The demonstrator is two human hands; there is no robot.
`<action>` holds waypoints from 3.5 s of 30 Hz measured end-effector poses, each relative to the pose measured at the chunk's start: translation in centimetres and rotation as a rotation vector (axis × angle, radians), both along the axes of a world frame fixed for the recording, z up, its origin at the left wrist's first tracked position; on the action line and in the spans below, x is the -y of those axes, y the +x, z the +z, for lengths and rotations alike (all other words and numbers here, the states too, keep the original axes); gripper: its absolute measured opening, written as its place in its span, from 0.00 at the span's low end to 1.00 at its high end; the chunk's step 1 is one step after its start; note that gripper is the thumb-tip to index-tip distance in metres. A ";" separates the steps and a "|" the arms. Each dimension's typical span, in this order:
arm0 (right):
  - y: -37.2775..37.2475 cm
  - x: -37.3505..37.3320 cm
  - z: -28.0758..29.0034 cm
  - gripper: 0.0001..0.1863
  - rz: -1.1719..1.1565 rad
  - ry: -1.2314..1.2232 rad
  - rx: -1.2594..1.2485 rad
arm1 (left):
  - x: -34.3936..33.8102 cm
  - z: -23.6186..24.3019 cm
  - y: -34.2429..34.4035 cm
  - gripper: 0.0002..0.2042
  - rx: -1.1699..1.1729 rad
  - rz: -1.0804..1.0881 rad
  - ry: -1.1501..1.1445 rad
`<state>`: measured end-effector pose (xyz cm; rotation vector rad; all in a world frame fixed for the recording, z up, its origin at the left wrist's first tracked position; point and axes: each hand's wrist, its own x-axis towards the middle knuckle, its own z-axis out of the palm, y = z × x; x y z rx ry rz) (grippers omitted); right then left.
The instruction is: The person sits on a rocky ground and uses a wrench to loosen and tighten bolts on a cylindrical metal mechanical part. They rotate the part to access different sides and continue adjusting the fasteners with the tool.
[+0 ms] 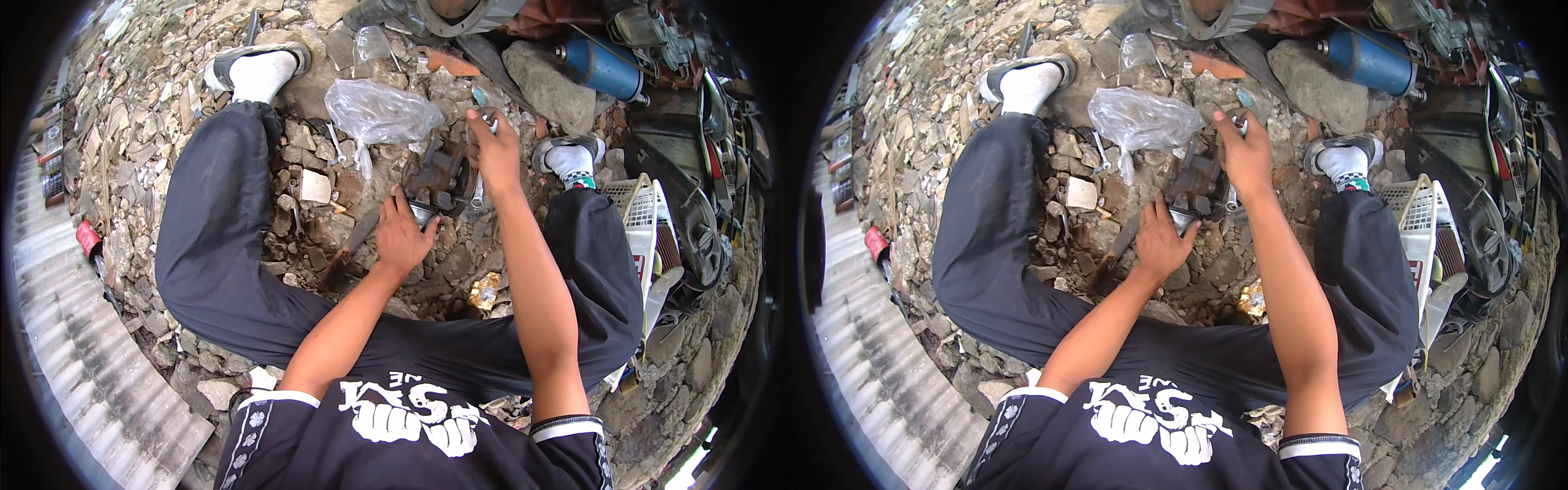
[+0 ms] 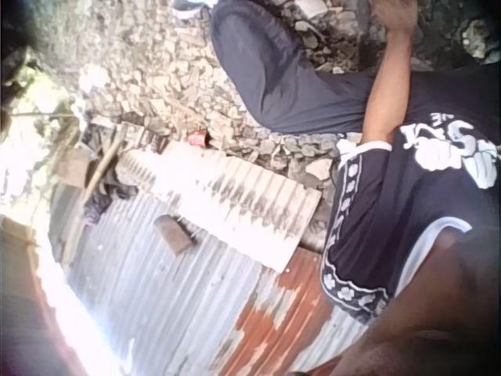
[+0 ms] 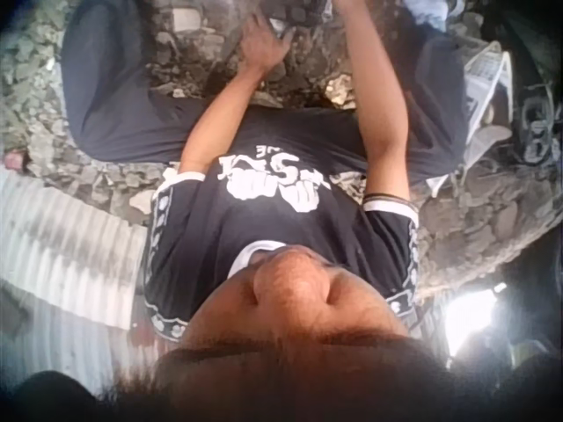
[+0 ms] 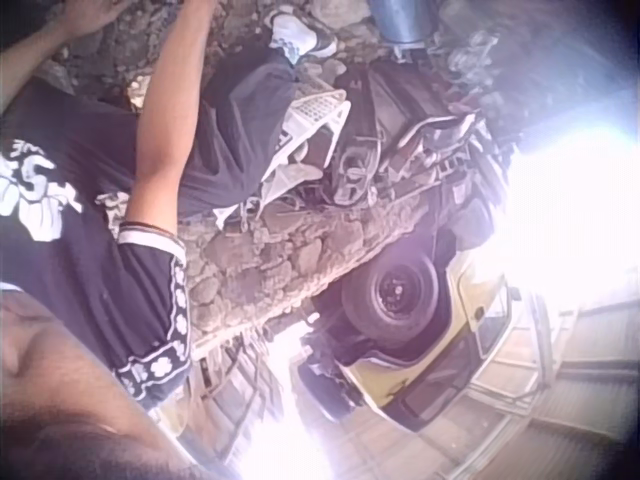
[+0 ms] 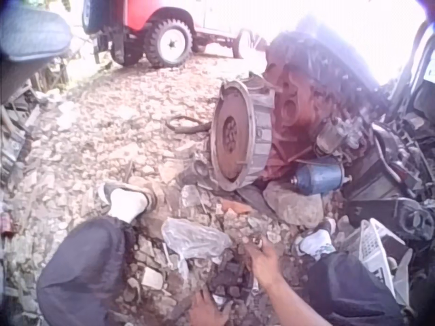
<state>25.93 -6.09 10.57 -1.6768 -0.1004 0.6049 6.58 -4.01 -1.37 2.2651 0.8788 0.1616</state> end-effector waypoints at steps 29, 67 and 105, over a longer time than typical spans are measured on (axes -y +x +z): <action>-8.7 5.7 3.0 0.19 -0.064 0.445 0.496 | -1.2 0.8 0.2 0.49 -0.104 -0.045 -0.168; -2.4 4.3 1.5 0.10 -0.313 0.355 0.223 | -1.2 0.9 0.1 0.48 -0.075 -0.039 -0.133; 0.7 1.4 -3.2 0.16 -0.616 0.001 -0.280 | -0.4 0.2 -0.3 0.49 0.015 -0.048 -0.069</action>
